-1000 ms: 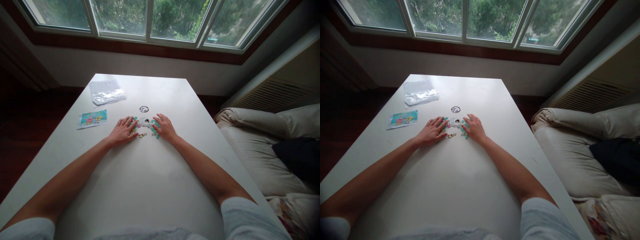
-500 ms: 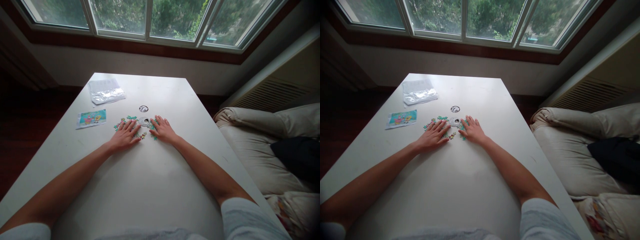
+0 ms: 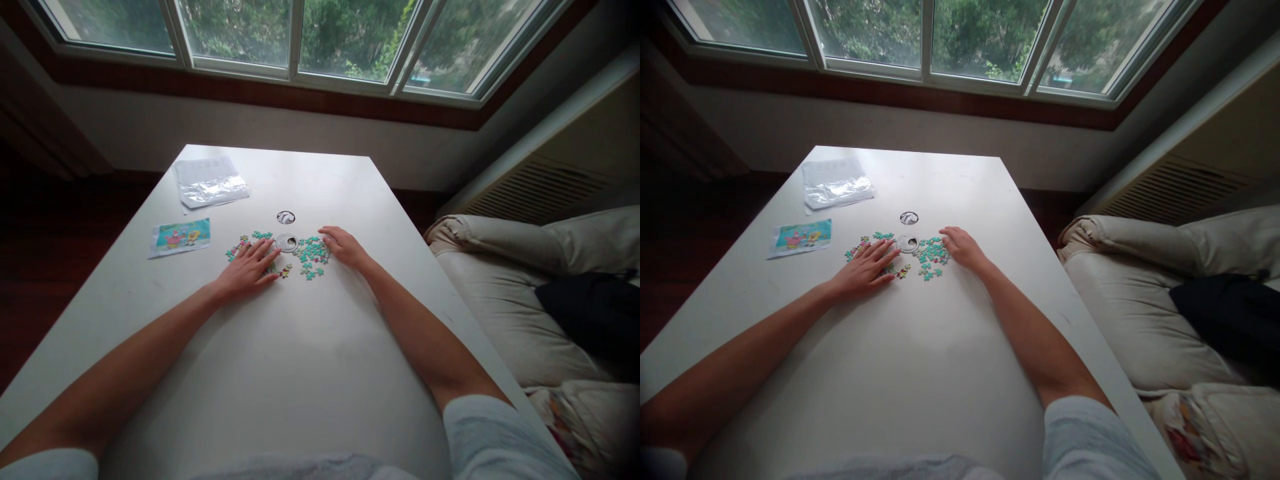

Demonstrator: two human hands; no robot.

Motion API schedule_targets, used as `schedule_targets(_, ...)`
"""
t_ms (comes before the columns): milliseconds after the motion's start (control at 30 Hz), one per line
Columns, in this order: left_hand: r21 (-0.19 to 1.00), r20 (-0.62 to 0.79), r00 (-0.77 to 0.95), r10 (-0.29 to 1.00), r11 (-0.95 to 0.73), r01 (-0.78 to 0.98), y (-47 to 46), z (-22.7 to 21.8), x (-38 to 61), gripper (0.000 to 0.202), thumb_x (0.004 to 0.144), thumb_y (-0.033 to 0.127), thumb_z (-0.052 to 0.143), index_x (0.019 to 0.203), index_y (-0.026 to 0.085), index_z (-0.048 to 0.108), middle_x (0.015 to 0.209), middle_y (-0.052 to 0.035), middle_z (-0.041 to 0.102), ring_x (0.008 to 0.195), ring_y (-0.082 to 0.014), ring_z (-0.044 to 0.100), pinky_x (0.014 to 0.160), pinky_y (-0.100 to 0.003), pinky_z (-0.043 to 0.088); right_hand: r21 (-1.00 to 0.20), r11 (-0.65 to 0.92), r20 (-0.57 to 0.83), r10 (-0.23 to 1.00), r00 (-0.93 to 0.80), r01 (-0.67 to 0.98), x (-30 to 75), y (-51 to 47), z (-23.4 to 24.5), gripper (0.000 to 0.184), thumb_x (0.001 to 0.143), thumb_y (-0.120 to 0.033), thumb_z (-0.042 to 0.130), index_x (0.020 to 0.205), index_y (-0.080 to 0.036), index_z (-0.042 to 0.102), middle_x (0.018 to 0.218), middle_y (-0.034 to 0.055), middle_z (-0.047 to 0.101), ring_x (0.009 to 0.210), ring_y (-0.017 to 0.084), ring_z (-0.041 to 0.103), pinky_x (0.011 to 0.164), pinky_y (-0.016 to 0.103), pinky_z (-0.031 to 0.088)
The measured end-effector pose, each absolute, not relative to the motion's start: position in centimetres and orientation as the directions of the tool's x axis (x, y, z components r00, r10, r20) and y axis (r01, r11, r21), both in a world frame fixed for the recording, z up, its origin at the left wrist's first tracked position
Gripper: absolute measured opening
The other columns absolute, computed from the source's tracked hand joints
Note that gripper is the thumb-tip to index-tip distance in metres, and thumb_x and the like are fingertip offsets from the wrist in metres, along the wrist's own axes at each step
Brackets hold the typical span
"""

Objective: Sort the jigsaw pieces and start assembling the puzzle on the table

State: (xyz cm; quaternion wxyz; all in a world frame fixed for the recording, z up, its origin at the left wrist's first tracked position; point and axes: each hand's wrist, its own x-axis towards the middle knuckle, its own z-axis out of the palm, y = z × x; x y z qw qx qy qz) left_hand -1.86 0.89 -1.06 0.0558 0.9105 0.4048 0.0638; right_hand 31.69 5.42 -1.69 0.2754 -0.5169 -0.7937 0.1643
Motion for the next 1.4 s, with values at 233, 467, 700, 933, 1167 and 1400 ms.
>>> schedule_targets(233, 0.182, 0.119, 0.659, 0.743, -0.669, 0.721, 1.2, -1.3, -1.9, 0.062, 0.102, 0.055, 0.040, 0.158, 0.029, 0.034, 0.168, -0.0053, 0.023, 0.155, -0.0285, 0.017, 0.126, -0.052, 0.016, -0.589, 0.426, 0.162, 0.895, -0.416, 0.687, 32.8, 3.8, 1.0, 0.021, 0.089, -0.032, 0.060, 0.095, -0.019, 0.075, 0.082, 0.0030, 0.070, 0.069, 0.015, 0.059, 0.070, 0.027, 0.046)
schedule_targets(467, 0.198, 0.187, 0.645, 0.741, -0.672, 0.714, 1.4, -0.7, -2.0, 0.052, 0.101, 0.048, 0.044, 0.148, 0.027, 0.049, 0.163, -0.0071, 0.035, 0.151, -0.0295, 0.027, 0.124, -0.055, 0.023, -0.609, 0.473, 0.081, 0.835, -0.544, 0.636, 31.8, 3.2, 0.8, 0.020, 0.086, -0.031, 0.062, 0.094, -0.019, 0.075, 0.068, -0.0026, 0.058, 0.060, 0.010, 0.045, 0.062, 0.022, 0.034)
schedule_targets(700, 0.232, 0.279, 0.702, 0.656, -0.755, 0.613, 1.4, -0.3, -1.9, 0.036, 0.101, 0.035, 0.046, 0.129, 0.026, 0.066, 0.151, -0.0051, 0.051, 0.145, -0.0262, 0.037, 0.122, -0.051, 0.032, -0.641, 0.422, -0.030, 0.821, -0.570, 0.641, 33.1, 3.1, 2.0, 0.025, 0.084, -0.028, 0.061, 0.103, -0.020, 0.073, 0.064, -0.0059, 0.049, 0.058, 0.009, 0.040, 0.059, 0.021, 0.032)
schedule_targets(933, 0.265, 0.268, 0.798, 0.539, -0.838, 0.477, 1.0, 0.8, -1.7, 0.029, 0.098, 0.027, 0.049, 0.112, 0.031, 0.074, 0.139, -0.0007, 0.062, 0.142, -0.0238, 0.042, 0.122, -0.047, 0.034, -0.609, 0.470, 0.008, 0.809, -0.588, 0.639, 32.5, 3.1, 1.4, 0.023, 0.083, -0.022, 0.059, 0.099, -0.021, 0.075, 0.068, -0.0042, 0.052, 0.060, 0.010, 0.042, 0.061, 0.022, 0.032)
schedule_targets(1167, 0.293, 0.290, 0.752, 0.593, -0.803, 0.520, 1.2, 0.8, -1.9, 0.031, 0.099, 0.032, 0.049, 0.120, 0.028, 0.071, 0.136, -0.0037, 0.064, 0.137, -0.0251, 0.046, 0.118, -0.048, 0.038, -0.538, 0.562, 0.222, 0.813, -0.538, 0.628, 30.4, 2.6, 0.4, 0.018, 0.088, -0.020, 0.057, 0.096, -0.020, 0.073, 0.078, 0.0005, 0.061, 0.068, 0.013, 0.052, 0.069, 0.025, 0.039)
schedule_targets(1400, 0.287, 0.335, 0.604, 0.723, -0.689, 0.665, 3.0, 0.1, -4.0, 0.024, 0.095, 0.026, 0.053, 0.099, 0.025, 0.076, 0.108, -0.0064, 0.071, 0.107, -0.0249, 0.055, 0.099, -0.044, 0.048, -0.369, 0.700, 0.307, 0.713, -0.631, 0.612, 26.5, 0.3, 0.6, 0.018, 0.097, -0.028, 0.054, 0.096, -0.023, 0.071, 0.090, 0.0068, 0.066, 0.088, 0.022, 0.056, 0.083, 0.033, 0.043)
